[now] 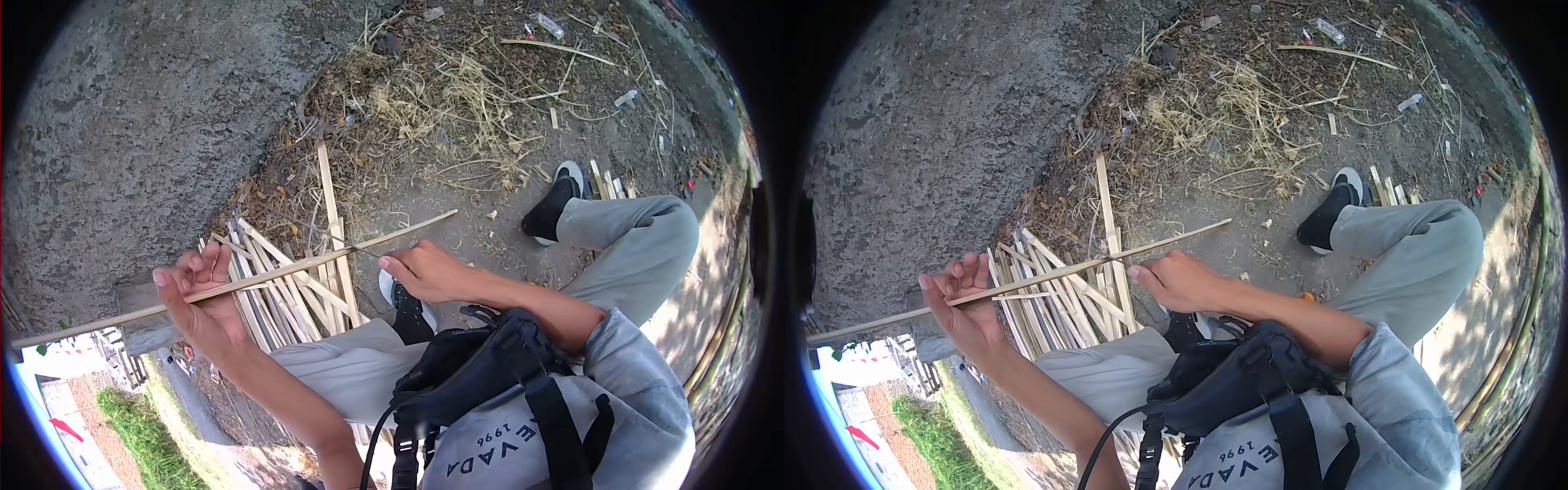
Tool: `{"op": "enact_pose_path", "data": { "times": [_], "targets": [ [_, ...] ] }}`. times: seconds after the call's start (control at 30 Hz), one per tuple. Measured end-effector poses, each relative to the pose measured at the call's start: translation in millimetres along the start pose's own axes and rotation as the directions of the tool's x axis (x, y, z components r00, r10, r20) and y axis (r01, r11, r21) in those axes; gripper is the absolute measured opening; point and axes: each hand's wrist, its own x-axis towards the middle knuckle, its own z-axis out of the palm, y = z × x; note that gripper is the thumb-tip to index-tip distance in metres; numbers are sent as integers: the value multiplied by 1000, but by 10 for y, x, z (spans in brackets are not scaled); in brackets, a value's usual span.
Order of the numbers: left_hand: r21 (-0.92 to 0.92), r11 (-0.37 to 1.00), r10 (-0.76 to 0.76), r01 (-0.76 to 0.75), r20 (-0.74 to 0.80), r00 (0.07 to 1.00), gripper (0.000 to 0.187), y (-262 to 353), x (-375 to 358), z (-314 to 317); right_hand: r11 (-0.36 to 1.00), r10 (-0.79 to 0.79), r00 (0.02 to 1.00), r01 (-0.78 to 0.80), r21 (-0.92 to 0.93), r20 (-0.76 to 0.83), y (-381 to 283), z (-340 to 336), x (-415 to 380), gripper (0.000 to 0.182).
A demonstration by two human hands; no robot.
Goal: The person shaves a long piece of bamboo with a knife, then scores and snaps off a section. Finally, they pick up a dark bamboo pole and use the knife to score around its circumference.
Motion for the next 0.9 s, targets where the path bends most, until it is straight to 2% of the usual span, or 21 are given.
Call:
{"op": "enact_pose_path", "data": {
  "times": [0.1, 0.13, 0.2, 0.23, 0.27, 0.3, 0.4, 0.47, 0.6, 0.73, 0.83, 0.87, 0.9],
  "targets": [
    [6, 1000, -10, 9, 194, 981, 42, -34, 88, 27, 996, 37, 996, -31, 80, -75, -207, -148, -16, 50],
    [15, 999, 34, -39, 257, 966, 45, -25, 100, 41, 995, 33, 996, -25, 100, -83, -242, -176, -14, 50],
    [-42, 994, 104, -97, 219, 970, 47, -1, 122, 154, 989, 34, 995, -21, 145, -91, -269, -210, -20, 51],
    [-66, 990, 132, -122, 195, 972, 47, 10, 117, 232, 994, 33, 996, -24, 107, -88, -267, -227, -26, 51],
    [-9, 979, 202, -203, 127, 971, 50, 5, 90, 332, 997, 30, 996, -24, 67, -87, -257, -252, -21, 51],
    [-2, 976, 217, -218, 94, 972, 50, -10, 63, 403, 999, 25, 996, -23, 27, -89, -237, -284, -9, 52],
    [27, 969, 246, -246, -6, 969, 52, -51, 50, 512, 989, 149, 988, -150, -18, -35, -77, -357, 22, 49],
    [54, 971, 236, -233, -78, 969, 52, -75, 90, 521, 982, 183, 981, -186, -36, -67, 27, -333, 38, 49],
    [-122, 989, 97, -82, 126, 987, 40, -38, 222, 428, 952, 301, 952, -303, -44, -51, -49, -371, 89, 52],
    [192, 959, 169, -210, 209, 963, 33, 0, 296, 314, 934, 347, 937, -349, -73, -39, 167, -328, 69, 54],
    [-54, 994, 107, -98, 208, 972, 35, -7, 335, 105, 902, 404, 913, -407, -143, -49, 644, -139, -1, 55],
    [-58, 987, 152, -152, 1, 988, 43, -19, 267, 252, 888, 421, 905, -424, -177, -57, 784, -41, -58, 55],
    [-95, 984, 155, -149, 67, 986, 45, -23, 287, 171, 873, 440, 896, -443, -206, -63, 853, 26, -97, 55]
  ]
}}
